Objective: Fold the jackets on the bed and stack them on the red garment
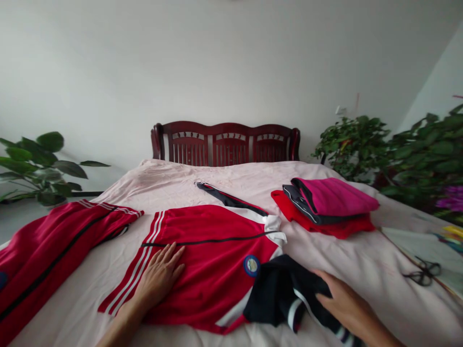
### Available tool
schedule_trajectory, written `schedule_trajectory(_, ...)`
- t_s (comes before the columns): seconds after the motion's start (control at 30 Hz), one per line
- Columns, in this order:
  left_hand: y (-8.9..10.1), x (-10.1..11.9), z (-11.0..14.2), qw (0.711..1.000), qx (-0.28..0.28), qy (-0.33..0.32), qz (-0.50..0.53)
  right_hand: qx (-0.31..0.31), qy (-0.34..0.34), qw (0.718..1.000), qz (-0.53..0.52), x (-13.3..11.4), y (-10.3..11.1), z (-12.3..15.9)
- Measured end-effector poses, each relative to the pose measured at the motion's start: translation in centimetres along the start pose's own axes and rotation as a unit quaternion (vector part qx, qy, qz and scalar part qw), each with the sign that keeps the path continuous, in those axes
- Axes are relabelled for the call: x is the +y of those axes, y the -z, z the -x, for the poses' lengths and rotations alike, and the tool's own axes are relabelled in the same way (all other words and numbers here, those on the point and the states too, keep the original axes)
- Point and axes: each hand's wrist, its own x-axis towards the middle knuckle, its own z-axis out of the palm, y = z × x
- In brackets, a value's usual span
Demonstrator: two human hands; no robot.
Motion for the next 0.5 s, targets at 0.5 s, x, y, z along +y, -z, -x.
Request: schedule_trajectory(0.5, 0.0, 0.0, 0.2, 0.999, 0.03, 0.002, 0.012, -0.06, 0.046, 0.996, -0.036, 0.6, 5.5, -1.3)
